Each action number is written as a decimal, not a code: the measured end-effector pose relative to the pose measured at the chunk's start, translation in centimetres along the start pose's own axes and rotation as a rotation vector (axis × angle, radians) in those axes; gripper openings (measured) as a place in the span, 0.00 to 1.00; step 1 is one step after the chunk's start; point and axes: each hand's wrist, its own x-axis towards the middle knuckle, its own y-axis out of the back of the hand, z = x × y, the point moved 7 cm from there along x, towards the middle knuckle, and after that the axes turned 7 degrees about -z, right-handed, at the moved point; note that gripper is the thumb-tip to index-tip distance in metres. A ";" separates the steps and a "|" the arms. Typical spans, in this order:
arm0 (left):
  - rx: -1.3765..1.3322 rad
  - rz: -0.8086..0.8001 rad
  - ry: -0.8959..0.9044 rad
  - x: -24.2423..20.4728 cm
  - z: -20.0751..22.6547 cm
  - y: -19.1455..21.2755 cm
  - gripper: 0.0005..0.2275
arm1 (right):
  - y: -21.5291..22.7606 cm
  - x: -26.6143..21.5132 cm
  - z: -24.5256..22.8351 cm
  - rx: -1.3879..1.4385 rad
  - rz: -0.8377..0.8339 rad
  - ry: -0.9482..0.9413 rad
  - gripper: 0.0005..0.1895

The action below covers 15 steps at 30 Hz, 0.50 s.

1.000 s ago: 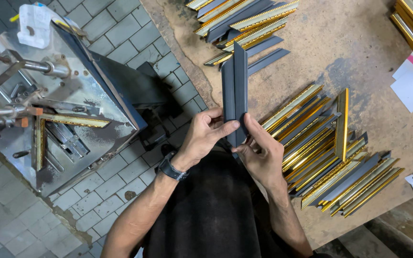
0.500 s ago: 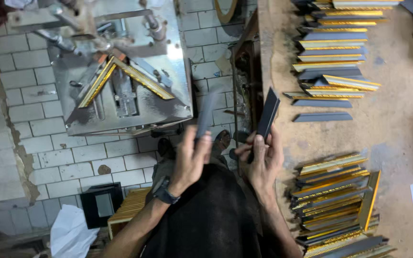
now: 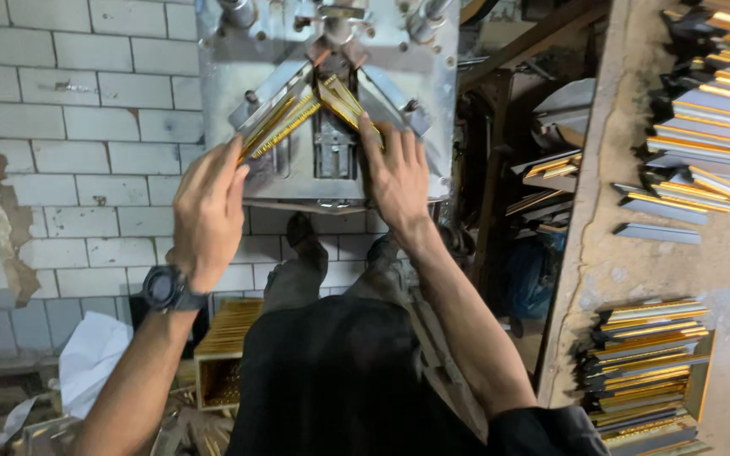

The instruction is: The person assembles picture frames by placing gold-trimmed frame pieces into a metal corner-joining machine, pressing the handles to join the corners, and stacking the completed frames on a nearby table. The person repeats this process with multiple frame pieces throughout the clip.

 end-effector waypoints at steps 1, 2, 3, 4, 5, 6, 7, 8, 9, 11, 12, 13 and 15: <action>0.027 -0.005 -0.044 0.2 -0.7 -0.5 0.13 | -0.3 -1.6 -0.7 -0.013 -0.038 0.013 0.35; 0.049 -0.022 -0.059 1.0 -1.6 -1.6 0.12 | -0.4 -2.4 -0.9 -0.010 -0.052 0.020 0.34; 0.072 -0.038 -0.074 1.6 -2.2 -2.5 0.11 | -0.3 -3.1 -1.0 -0.006 -0.066 0.027 0.33; 0.094 -0.057 -0.088 2.0 -2.6 -3.3 0.10 | -0.2 -3.7 -1.0 -0.002 -0.083 0.032 0.33; 0.134 -0.075 -0.108 2.4 -2.7 -3.9 0.10 | 0.2 -4.0 -0.5 0.113 -0.057 -0.004 0.29; 0.174 -0.099 -0.123 2.5 -2.6 -4.4 0.11 | 0.4 -4.3 -0.3 0.232 -0.037 -0.039 0.26; 0.214 -0.123 -0.138 2.8 -2.4 -4.7 0.12 | 0.7 -4.3 0.2 0.352 -0.016 -0.076 0.23; 0.230 -0.099 -0.120 3.7 -2.4 -4.7 0.11 | 1.2 -3.9 1.0 0.337 0.050 -0.118 0.21; 0.246 -0.075 -0.102 4.9 -2.6 -4.8 0.11 | 1.8 -3.4 1.9 0.321 0.115 -0.158 0.19; 0.220 -0.038 -0.055 6.1 -2.7 -4.8 0.10 | 2.4 -3.2 2.7 0.247 0.112 -0.211 0.18; 0.184 -0.014 -0.026 6.7 -3.0 -5.0 0.10 | 2.3 -3.0 2.8 0.187 0.050 -0.212 0.18; 0.149 0.011 0.004 6.7 -3.2 -5.1 0.09 | 2.2 -2.7 2.9 0.127 -0.012 -0.211 0.19; 0.119 0.002 -0.006 8.2 -3.7 -6.6 0.10 | 2.6 -0.3 4.3 -0.001 0.037 -0.217 0.18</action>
